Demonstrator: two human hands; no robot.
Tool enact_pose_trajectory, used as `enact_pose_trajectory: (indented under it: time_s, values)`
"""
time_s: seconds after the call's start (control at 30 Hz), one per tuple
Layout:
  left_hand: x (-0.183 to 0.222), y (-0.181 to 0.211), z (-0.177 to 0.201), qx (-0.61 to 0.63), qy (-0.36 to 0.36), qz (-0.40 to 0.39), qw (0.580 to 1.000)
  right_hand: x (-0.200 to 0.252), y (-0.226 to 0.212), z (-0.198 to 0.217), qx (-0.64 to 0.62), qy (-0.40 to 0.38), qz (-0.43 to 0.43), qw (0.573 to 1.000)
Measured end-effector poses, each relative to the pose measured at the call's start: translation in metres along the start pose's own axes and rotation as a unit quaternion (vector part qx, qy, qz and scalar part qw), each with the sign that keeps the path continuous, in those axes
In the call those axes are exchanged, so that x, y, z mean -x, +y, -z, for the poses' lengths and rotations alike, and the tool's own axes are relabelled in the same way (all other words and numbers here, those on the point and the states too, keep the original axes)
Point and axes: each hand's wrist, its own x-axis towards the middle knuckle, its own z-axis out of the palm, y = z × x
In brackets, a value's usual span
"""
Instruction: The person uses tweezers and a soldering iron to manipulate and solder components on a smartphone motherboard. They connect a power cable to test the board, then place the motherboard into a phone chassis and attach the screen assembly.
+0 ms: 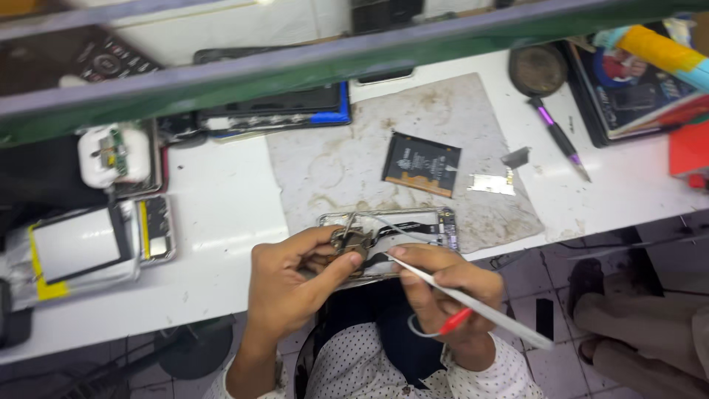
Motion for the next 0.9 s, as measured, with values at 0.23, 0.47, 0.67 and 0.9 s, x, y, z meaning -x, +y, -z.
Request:
enact_pose_trajectory:
  time_s: [0.23,0.47,0.67,0.9]
  values:
    - [-0.002,0.019,0.002,-0.02,-0.018,0.005,1.0,0.002,-0.016,0.014,-0.122,0.062,-0.119,0.983]
    - [-0.006,0.025,-0.001,-0.046,-0.029,0.014,0.998,-0.009,-0.014,0.01,-0.077,0.018,-0.135,0.988]
    - [-0.004,0.028,-0.002,-0.133,-0.026,0.049,0.99,-0.008,-0.012,0.009,-0.065,0.02,-0.138,0.988]
    - [-0.006,0.028,-0.002,-0.104,-0.035,0.031,0.994,-0.01,-0.018,0.012,-0.084,0.016,-0.155,0.984]
